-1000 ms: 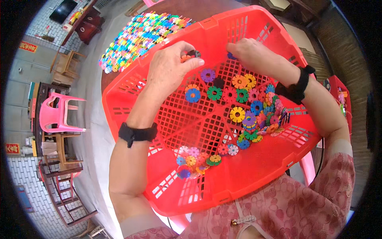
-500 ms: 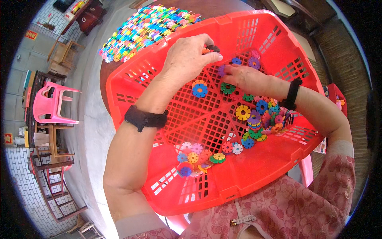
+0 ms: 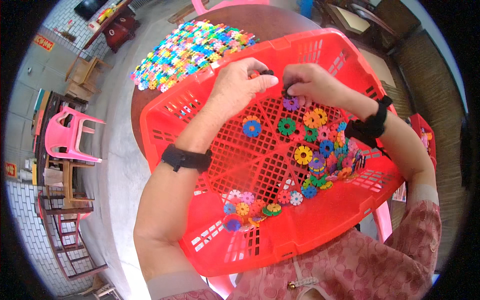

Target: The person is assembling colorful interlocking plastic toy pieces from a red basket.

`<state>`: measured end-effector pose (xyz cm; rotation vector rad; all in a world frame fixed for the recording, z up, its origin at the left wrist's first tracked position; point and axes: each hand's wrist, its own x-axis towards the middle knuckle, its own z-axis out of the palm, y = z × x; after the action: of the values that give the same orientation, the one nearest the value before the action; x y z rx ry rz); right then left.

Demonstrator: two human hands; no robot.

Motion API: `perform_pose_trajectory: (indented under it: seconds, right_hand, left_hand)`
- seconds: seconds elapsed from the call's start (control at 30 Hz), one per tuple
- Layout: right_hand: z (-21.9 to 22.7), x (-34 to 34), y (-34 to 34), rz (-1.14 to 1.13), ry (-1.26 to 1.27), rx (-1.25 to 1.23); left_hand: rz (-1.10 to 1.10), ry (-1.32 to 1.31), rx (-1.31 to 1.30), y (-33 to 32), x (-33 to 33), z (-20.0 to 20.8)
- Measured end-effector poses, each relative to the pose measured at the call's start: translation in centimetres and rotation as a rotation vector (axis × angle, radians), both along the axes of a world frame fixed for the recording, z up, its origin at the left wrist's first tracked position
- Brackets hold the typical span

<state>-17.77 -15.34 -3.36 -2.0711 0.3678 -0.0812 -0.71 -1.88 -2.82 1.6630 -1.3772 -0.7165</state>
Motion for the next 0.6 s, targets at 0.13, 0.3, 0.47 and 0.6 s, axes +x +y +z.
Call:
perform_pose_trajectory:
  seconds: [0.13,0.3,0.47,0.6]
  right_hand:
    - [2.8,-1.1,-0.1,-0.153,-0.2,0.273]
    - [3.6,-1.6,0.3,-0.116,-0.264,0.277]
    - [3.6,-1.8,0.6,-0.117,-0.298,0.116]
    - [3.7,-1.9,0.7,-0.114,-0.346,0.08]
  left_hand:
    - [-0.013,0.064,-0.006,0.2,-0.7,1.1]
    - [-0.107,0.149,-0.072,0.5,-1.5,1.0]
    - [-0.103,0.246,-0.048,0.6,-2.1,1.8]
    - [-0.076,0.181,-0.022,0.5,-2.2,1.8]
